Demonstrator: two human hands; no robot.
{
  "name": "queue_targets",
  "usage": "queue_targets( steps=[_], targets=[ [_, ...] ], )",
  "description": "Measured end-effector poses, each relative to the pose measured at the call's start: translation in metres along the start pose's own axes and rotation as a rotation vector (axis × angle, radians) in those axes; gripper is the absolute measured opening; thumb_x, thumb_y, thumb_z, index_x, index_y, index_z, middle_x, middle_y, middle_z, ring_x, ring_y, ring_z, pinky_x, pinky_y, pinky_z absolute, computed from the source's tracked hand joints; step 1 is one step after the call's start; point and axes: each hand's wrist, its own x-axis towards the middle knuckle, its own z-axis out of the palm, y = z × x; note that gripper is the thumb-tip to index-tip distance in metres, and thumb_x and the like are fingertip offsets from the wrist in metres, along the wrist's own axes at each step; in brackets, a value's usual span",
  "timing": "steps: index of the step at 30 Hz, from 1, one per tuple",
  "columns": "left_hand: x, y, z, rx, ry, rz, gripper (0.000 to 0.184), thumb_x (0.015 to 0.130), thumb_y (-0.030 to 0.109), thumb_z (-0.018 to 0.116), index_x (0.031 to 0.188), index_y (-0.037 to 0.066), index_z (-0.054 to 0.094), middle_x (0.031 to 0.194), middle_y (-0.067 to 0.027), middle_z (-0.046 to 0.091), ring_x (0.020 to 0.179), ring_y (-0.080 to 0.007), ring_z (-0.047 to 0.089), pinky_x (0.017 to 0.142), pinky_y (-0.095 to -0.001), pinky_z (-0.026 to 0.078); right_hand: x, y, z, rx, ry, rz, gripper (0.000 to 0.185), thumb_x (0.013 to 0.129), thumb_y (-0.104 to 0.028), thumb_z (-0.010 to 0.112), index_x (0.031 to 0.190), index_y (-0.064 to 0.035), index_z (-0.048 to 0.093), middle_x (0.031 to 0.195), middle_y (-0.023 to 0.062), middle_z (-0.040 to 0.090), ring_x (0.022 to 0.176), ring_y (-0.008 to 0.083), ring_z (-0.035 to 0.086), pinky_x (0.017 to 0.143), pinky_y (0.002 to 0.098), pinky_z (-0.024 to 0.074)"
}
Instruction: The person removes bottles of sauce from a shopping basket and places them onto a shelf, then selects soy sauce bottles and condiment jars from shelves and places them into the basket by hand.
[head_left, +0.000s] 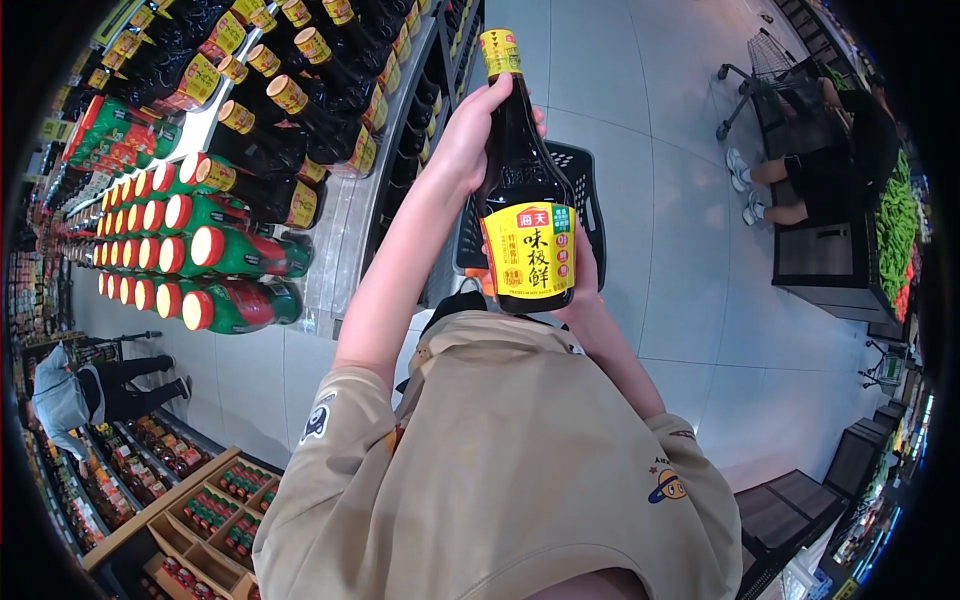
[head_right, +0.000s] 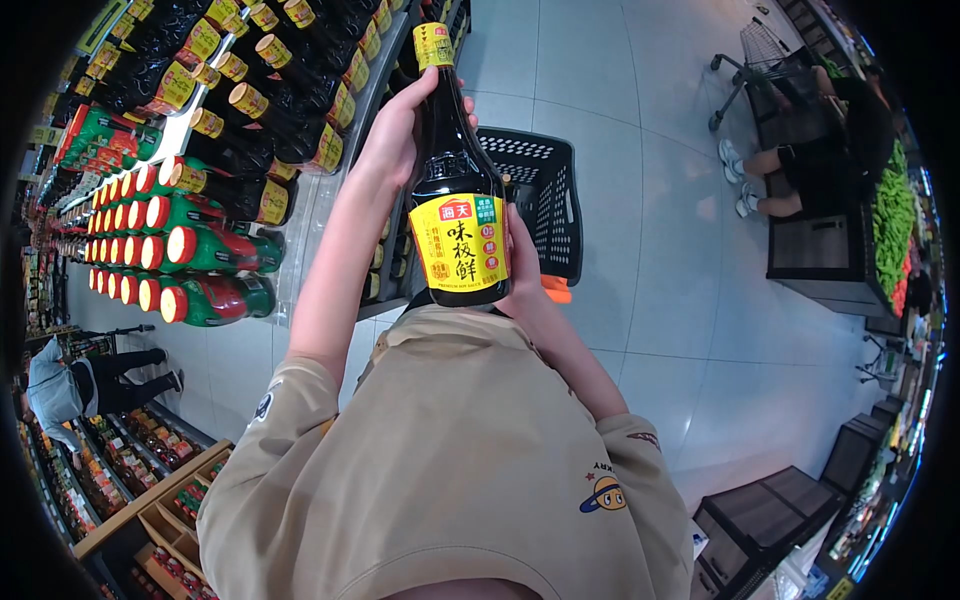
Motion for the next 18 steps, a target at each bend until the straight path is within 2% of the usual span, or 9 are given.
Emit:
queue_targets(
  steps=[5, 7, 8, 10, 11, 14, 15, 16, 18],
  targets=[
    [0.004, -0.002, -0.002, 0.026, 0.016, -0.008, 0.033, 0.091, 0.033, 0.042, 0.1, 0.002, 0.049, 0.081, -0.0108, 0.059, 0.075, -0.021, 0.059, 0.068, -0.0337, 0.05, -0.004, -0.005, 0.004, 0.02, 0.024, 0.004, 0.07, 0.086, -0.053, 0.036, 0.13, 0.0016, 0.034, 0.121, 0.0236, 0.047, 0.11, 0.0389, 0.048, 0.091, 0.0485, 0.0405],
    [0.01, -0.004, -0.008, -0.03, -0.096, -0.021, 0.038, 0.092, 0.036, 0.038, 0.106, 0.001, 0.046, 0.086, -0.0128, 0.059, 0.081, -0.0229, 0.059, 0.072, -0.0366, 0.05, -0.013, -0.015, 0.014, 0.122, 0.048, 0.075, 0.056, 0.087, -0.039, 0.041, 0.126, 0.001, 0.039, 0.12, 0.0198, 0.049, 0.11, 0.0334, 0.05, 0.094, 0.0452, 0.0392],
    [0.013, -0.005, -0.01, -0.029, -0.097, -0.021, 0.038, 0.092, 0.036, 0.038, 0.106, 0.001, 0.046, 0.086, -0.0128, 0.059, 0.081, -0.0229, 0.059, 0.072, -0.0366, 0.05, -0.016, -0.018, 0.015, 0.122, 0.047, 0.074, 0.056, 0.087, -0.039, 0.041, 0.126, 0.001, 0.039, 0.12, 0.0198, 0.049, 0.11, 0.0334, 0.05, 0.094, 0.0452, 0.0392],
    [0.017, -0.007, -0.011, -0.059, -0.104, 0.025, 0.042, 0.093, 0.038, 0.035, 0.111, 0.0, 0.039, 0.085, -0.0153, 0.059, 0.084, -0.0256, 0.06, 0.073, -0.0383, 0.051, -0.022, -0.022, 0.016, -0.038, -0.062, -0.075, 0.042, 0.086, -0.025, 0.046, 0.121, -0.0007, 0.045, 0.12, 0.0152, 0.051, 0.108, 0.0272, 0.052, 0.095, 0.0423, 0.0381],
    [0.022, -0.011, -0.014, -0.054, -0.106, 0.024, 0.042, 0.093, 0.038, 0.035, 0.111, 0.0, 0.039, 0.085, -0.0153, 0.059, 0.084, -0.0256, 0.06, 0.073, -0.0383, 0.051, -0.019, -0.023, 0.012, 0.065, -0.193, -0.075, 0.036, 0.085, -0.019, 0.049, 0.117, -0.0018, 0.048, 0.117, 0.0118, 0.053, 0.107, 0.0233, 0.052, 0.095, 0.041, 0.0385],
    [0.039, -0.019, -0.028, -0.016, -0.12, 0.032, 0.042, 0.094, 0.041, 0.031, 0.111, 0.002, 0.036, 0.088, -0.0184, 0.059, 0.084, -0.0296, 0.061, 0.074, -0.04, 0.051, -0.018, -0.024, 0.018, -0.022, -0.063, -0.149, 0.036, 0.084, -0.017, 0.051, 0.117, -0.0024, 0.047, 0.115, 0.011, 0.054, 0.109, 0.0224, 0.05, 0.096, 0.0401, 0.0373],
    [0.041, -0.018, -0.028, 0.059, -0.105, 0.034, 0.041, 0.094, 0.041, 0.03, 0.11, 0.004, 0.036, 0.089, -0.019, 0.059, 0.082, -0.0309, 0.062, 0.072, -0.0403, 0.051, -0.016, -0.024, 0.018, -0.079, -0.03, -0.188, 0.044, 0.083, -0.016, 0.054, 0.123, -0.0033, 0.041, 0.117, 0.0092, 0.052, 0.11, 0.0201, 0.048, 0.096, 0.0371, 0.0362],
    [0.043, -0.018, -0.029, 0.135, -0.089, 0.037, 0.039, 0.094, 0.041, 0.03, 0.108, 0.006, 0.036, 0.089, -0.0197, 0.058, 0.081, -0.0322, 0.062, 0.071, -0.0406, 0.052, -0.014, -0.025, 0.02, -0.079, -0.029, -0.189, 0.044, 0.083, -0.016, 0.054, 0.123, -0.0033, 0.041, 0.117, 0.0092, 0.052, 0.11, 0.0201, 0.048, 0.096, 0.0371, 0.0362],
    [0.044, -0.021, -0.026, 0.081, -0.061, 0.014, 0.035, 0.094, 0.04, 0.03, 0.106, 0.008, 0.036, 0.085, -0.0181, 0.058, 0.074, -0.031, 0.062, 0.066, -0.0405, 0.053, -0.013, -0.026, 0.023, -0.362, 0.05, -0.334, 0.059, 0.081, -0.016, 0.057, 0.132, -0.0037, 0.03, 0.122, 0.0079, 0.047, 0.112, 0.0176, 0.046, 0.098, 0.0336, 0.0346]
  ],
)
